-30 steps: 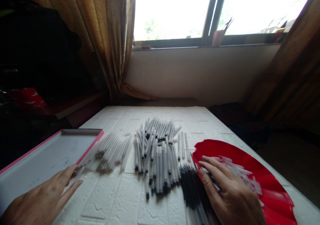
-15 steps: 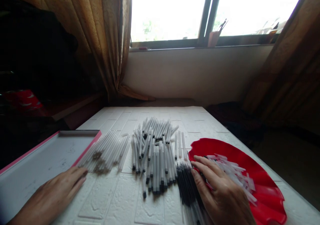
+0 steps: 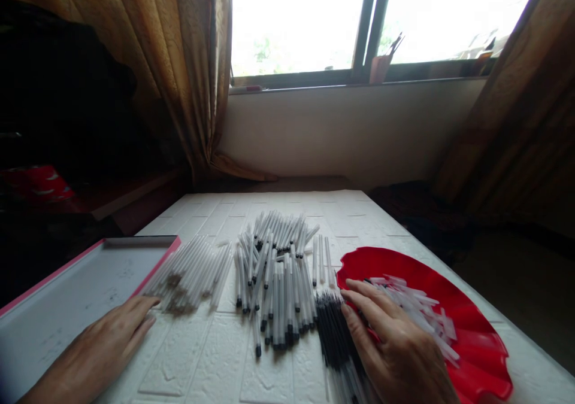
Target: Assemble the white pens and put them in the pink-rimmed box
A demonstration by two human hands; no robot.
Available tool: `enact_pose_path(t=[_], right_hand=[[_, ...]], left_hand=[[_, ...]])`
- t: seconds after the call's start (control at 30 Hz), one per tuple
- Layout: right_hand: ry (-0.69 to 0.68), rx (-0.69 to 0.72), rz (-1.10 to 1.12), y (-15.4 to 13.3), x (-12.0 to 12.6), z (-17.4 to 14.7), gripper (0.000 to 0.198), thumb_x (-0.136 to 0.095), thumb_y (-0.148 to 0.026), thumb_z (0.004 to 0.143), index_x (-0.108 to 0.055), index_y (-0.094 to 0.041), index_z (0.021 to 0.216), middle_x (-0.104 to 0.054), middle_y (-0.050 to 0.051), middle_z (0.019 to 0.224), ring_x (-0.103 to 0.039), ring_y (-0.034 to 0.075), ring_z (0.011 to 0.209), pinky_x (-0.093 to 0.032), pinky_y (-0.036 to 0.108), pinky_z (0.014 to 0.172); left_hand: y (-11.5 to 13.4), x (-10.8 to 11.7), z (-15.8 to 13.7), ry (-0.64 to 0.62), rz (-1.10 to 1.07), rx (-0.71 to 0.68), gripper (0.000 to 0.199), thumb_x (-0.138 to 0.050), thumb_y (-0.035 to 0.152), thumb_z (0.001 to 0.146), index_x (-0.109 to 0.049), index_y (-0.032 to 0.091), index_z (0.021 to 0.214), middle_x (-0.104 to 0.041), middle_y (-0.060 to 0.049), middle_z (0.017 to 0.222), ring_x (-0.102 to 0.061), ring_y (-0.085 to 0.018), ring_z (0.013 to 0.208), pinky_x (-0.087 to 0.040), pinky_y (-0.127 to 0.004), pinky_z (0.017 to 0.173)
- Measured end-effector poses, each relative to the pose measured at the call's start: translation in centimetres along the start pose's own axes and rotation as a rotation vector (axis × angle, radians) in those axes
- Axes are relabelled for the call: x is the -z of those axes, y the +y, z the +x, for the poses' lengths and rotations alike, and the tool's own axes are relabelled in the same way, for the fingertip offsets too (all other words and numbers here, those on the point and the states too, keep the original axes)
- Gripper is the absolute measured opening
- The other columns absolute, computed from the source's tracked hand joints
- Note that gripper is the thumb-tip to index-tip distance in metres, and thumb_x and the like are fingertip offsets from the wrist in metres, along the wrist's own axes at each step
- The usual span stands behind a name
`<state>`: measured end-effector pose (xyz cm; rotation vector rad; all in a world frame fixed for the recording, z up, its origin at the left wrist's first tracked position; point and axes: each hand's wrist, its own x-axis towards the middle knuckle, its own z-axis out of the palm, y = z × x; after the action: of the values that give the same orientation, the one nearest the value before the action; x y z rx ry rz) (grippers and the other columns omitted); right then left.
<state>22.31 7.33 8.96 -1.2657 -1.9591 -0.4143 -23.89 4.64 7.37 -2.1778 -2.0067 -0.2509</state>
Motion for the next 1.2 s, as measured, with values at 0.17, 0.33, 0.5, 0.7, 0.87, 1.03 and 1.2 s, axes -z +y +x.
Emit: enact_pose_path(t=[0.17,0.33,0.5,0.7,0.87,1.03,1.2], right_hand=[[-0.015,0.012,0.016,-0.2,0.1,0.4,0.045,-0.042,-0.047,0.109,-0.079,-0.020,0.106,-0.082,0.009,0.109,-0.081,0.030,0.095,-0.069,0.041,0.074],[0.011,0.032,0.003,-0.4,0.2,0.6,0.047,-0.041,-0.048,0.109,-0.079,-0.020,0.103,-0.083,0.009,0.106,-0.082,0.029,0.091,-0.070,0.041,0.071],[0.014,0.030,-0.015,-0.6,0.3,0.6,0.049,-0.039,-0.048,0.110,-0.079,-0.020,0.102,-0.083,0.010,0.107,-0.082,0.029,0.093,-0.070,0.040,0.069],[-0.011,0.036,0.006,-0.7,0.3,0.5,0.048,-0.039,-0.046,0.110,-0.078,-0.020,0.103,-0.083,0.010,0.108,-0.082,0.028,0.092,-0.070,0.037,0.069],[-0.050,-0.009,0.048,-0.1,-0.6,-0.6,0.041,-0.042,-0.044,0.110,-0.076,-0.021,0.109,-0.081,0.009,0.115,-0.080,0.028,0.099,-0.069,0.038,0.074],[-0.067,-0.037,0.064,0.1,-0.8,-0.9,0.036,-0.044,-0.041,0.109,-0.074,-0.023,0.114,-0.078,0.009,0.121,-0.078,0.029,0.107,-0.067,0.041,0.080],[-0.047,0.056,0.082,-1.1,-0.2,0.1,0.035,-0.045,-0.038,0.108,-0.077,-0.022,0.107,-0.081,0.008,0.111,-0.082,0.025,0.091,-0.068,0.035,0.070]], left_hand=[[1.3,-0.6,-0.2,0.018,-0.061,-0.112,0.038,-0.041,0.036,0.099,-0.077,0.029,0.107,-0.082,-0.002,0.111,-0.078,-0.023,0.105,-0.062,-0.035,0.095],[1.2,-1.5,1.4,0.049,-0.079,-0.161,0.035,-0.048,0.034,0.096,-0.077,0.024,0.114,-0.081,-0.006,0.115,-0.078,-0.025,0.107,-0.063,-0.038,0.095],[1.7,-0.9,1.2,0.066,-0.102,-0.208,0.034,-0.047,0.033,0.097,-0.076,0.024,0.113,-0.081,-0.007,0.113,-0.078,-0.026,0.105,-0.063,-0.039,0.092],[4.1,-0.7,0.5,0.051,-0.128,-0.269,0.031,-0.043,0.028,0.102,-0.073,0.028,0.110,-0.080,-0.002,0.111,-0.077,-0.018,0.103,-0.061,-0.027,0.092],[4.3,-1.0,2.1,0.037,-0.065,-0.249,0.032,-0.046,0.022,0.097,-0.072,0.021,0.116,-0.078,-0.008,0.118,-0.075,-0.025,0.111,-0.061,-0.038,0.097],[7.2,0.6,2.0,-0.022,-0.039,-0.260,0.030,-0.045,0.019,0.099,-0.072,0.023,0.111,-0.077,-0.007,0.108,-0.075,-0.025,0.101,-0.061,-0.039,0.087],[12.6,1.7,2.6,-0.071,-0.032,-0.314,0.014,-0.063,0.017,0.093,-0.073,0.024,0.100,-0.074,-0.004,0.100,-0.072,-0.026,0.095,-0.059,-0.042,0.083]])
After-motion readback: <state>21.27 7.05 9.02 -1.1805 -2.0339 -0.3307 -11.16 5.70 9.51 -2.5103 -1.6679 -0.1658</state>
